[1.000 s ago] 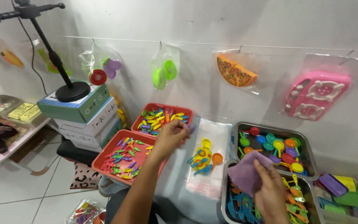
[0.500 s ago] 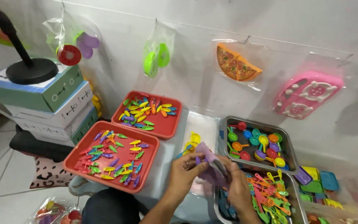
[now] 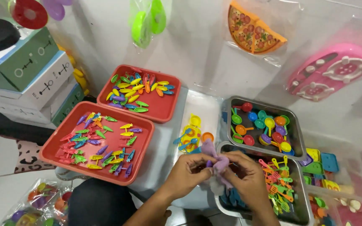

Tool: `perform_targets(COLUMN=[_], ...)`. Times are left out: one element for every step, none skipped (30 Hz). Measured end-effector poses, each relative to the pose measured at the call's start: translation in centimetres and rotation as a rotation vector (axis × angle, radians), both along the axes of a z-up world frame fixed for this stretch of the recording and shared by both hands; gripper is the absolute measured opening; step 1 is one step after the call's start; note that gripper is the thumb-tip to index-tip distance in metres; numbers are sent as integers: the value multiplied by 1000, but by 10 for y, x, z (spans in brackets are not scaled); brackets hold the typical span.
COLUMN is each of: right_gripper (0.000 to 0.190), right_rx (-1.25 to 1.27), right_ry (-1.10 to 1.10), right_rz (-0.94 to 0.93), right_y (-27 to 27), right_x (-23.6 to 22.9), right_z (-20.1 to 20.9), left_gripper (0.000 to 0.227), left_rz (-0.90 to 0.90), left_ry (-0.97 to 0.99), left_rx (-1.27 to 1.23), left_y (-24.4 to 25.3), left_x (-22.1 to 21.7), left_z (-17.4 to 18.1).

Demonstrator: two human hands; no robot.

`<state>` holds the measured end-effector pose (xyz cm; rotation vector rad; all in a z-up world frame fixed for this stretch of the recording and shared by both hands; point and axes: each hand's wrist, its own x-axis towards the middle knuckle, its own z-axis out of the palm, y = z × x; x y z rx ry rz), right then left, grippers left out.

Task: The person is cleaning various small plastic toys using a cloth and then sorting them into different colored trays.

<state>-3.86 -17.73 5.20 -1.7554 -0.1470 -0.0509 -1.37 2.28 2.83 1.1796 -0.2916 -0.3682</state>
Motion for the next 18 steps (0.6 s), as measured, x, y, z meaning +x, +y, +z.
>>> perform_targets(right_gripper=[32,28,28,29,39,39,39,41,41,36,33,33,38,44,44,43,43,43], right_rx=[20,38,41,112,183,186,88,-12,-10,22,55,55,120,183,181,132,83,82], right_ry=[-27,-56,-55,-42,-30,-29,-47,-67,-68,-32,5,6,5,4,6,4,2,4], right_rz=[-22,-46,-52,14,80,76,94,114,112,63,14,15,37,62,66,56,45,48], right_y=[-3,-5,-10,-13,-16,-16,-15,-13,-11,-8,-6,-6,-6,-6,-5,-5,-5,-4], right_x=[-1,-1,-1,-1,-1,-1,-1,1,1,2,2,2,2,3,1,0,-1,-2], right_z=[-5,-9,-10,-12,-13,-10,-6,-2,-6,-10,-14,-15,-16,-17,-12,-7,-3,-4], left_gripper=[23,22,22,24,26,26,25,23,23,25,28,28,28,28,28,27,26,26], left_rz=[-23,-48,-54,-11,31,28,33,39,37,51,66,67,65,66,71,45,19,22], left_ry=[-6,-15,-13,9,31,33,16,-2,-3,-25,-46,-44,-53,-62,-61,-57,-53,-51], left_rx=[-9,-19,-16,-26,-35,-32,-23,-15,-12,-2,9,10,3,-5,-7,-2,3,2], left_y=[0,-1,-4,-6,-8,-8,-8,-8,-8,-9,-9,-9,-9,-9,-8,-7,-7,-6], left_x=[-2,-3,-3,-3,-3,-4,-4,-3,-3,-3,-3,-4,-4,-5,-5,-5,-6,-6], left_z=[1,3,3,3,3,3,3,4,3,2,1,0,-1,-2,-2,-2,-2,-2])
